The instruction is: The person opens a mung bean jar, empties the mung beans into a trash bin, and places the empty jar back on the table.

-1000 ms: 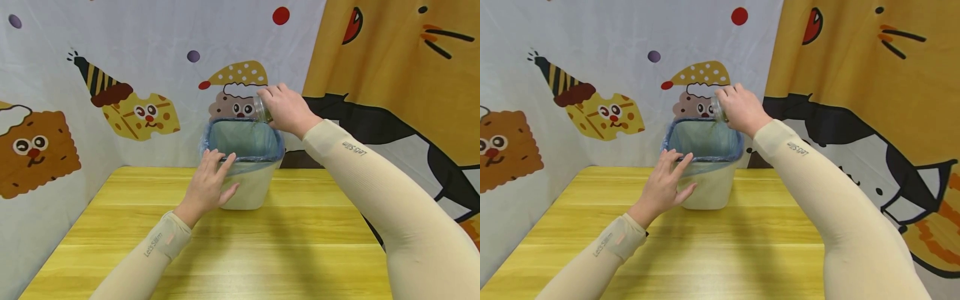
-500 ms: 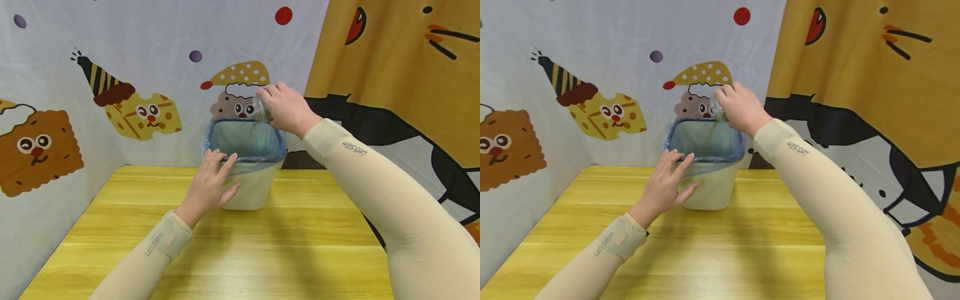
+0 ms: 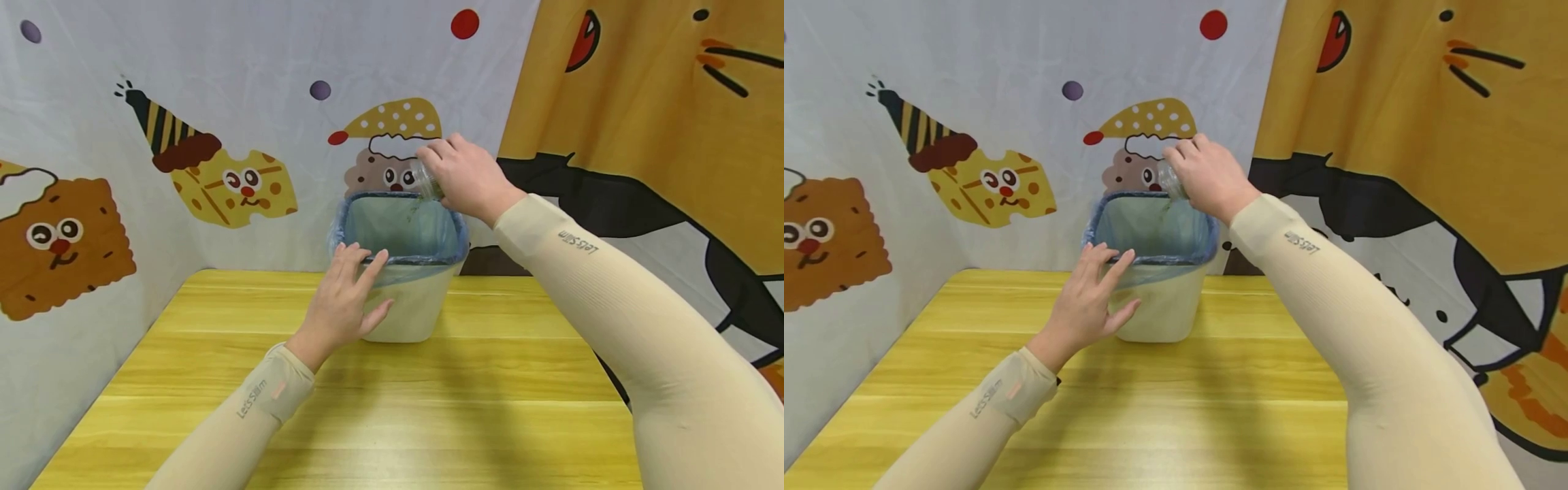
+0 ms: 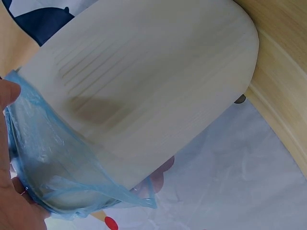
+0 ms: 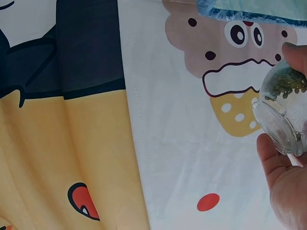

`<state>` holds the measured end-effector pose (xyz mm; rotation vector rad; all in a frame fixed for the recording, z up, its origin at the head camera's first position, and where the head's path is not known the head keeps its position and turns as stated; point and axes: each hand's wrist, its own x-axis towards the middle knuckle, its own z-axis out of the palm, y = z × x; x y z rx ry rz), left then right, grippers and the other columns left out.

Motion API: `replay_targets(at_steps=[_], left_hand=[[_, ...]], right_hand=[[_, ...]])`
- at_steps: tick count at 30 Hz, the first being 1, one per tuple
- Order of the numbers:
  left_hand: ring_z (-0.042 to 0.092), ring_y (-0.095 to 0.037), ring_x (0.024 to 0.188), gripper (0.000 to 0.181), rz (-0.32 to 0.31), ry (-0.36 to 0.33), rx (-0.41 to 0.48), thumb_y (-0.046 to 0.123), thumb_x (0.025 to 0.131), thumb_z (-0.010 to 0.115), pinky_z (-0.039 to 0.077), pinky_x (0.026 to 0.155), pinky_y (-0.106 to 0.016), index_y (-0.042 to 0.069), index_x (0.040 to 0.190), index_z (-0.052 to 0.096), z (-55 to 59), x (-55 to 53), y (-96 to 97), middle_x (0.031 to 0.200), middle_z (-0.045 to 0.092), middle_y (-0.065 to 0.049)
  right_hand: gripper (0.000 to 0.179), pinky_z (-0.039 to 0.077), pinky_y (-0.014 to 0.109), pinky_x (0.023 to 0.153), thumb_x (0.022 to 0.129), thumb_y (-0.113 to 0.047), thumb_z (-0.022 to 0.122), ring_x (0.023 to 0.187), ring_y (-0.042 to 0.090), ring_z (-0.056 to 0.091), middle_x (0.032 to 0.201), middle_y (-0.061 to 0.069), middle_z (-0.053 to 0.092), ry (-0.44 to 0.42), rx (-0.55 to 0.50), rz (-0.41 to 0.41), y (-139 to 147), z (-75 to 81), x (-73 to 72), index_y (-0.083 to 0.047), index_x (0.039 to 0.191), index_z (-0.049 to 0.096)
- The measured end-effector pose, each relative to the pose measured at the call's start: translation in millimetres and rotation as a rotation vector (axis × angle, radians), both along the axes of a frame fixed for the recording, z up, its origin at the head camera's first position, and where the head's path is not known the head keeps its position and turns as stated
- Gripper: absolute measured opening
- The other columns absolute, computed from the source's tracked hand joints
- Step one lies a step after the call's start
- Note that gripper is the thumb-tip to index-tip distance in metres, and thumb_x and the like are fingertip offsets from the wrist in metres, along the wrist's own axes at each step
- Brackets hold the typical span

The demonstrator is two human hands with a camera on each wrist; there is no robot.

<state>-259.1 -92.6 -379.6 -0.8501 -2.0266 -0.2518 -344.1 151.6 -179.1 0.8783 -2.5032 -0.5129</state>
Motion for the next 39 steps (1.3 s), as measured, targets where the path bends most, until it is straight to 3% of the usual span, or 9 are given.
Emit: replay_targets(at_steps=[21,25,31,39], left_hand=[[0.054,-0.044,0.133,0.085,0.005,-0.002,0.002,0.042,0.087,0.087,0.038,0.125,-0.062,0.004,0.154,0.052,-0.8,-0.8,0.2,0.136,0.055,-0.026],[0.055,-0.045,0.131,0.084,-0.001,-0.009,0.006,0.042,0.087,0.087,0.038,0.126,-0.063,0.005,0.154,0.052,-0.8,-0.8,0.1,0.137,0.055,-0.025],[0.054,-0.045,0.132,0.084,-0.002,-0.016,0.011,0.042,0.088,0.087,0.037,0.126,-0.063,0.005,0.154,0.052,-0.9,-0.8,0.4,0.137,0.055,-0.025],[0.053,-0.044,0.133,0.086,0.012,-0.022,0.006,0.042,0.087,0.087,0.037,0.126,-0.063,0.005,0.156,0.051,-1.8,-0.9,0.6,0.137,0.054,-0.025]], right_hand=[[0.076,0.052,0.051,0.115,0.089,-0.010,0.086,0.137,0.043,0.054,0.154,0.022,0.054,0.057,0.010,0.092,0.0,-1.9,-2.5,-0.001,0.154,0.047],[0.064,0.052,0.051,0.114,0.095,-0.005,0.079,0.135,0.043,0.055,0.151,0.022,0.057,0.086,0.001,0.125,0.0,-2.1,-4.2,0.000,0.151,0.050],[0.037,0.055,0.052,0.111,0.108,-0.001,0.057,0.131,0.042,0.059,0.146,0.022,0.061,0.133,-0.040,0.205,-0.2,-1.0,-5.6,0.000,0.146,0.056],[0.041,0.051,0.051,0.117,0.109,-0.005,0.059,0.139,0.039,0.056,0.153,0.021,0.056,0.185,0.025,0.230,-0.1,2.2,-4.2,-0.003,0.149,0.054]])
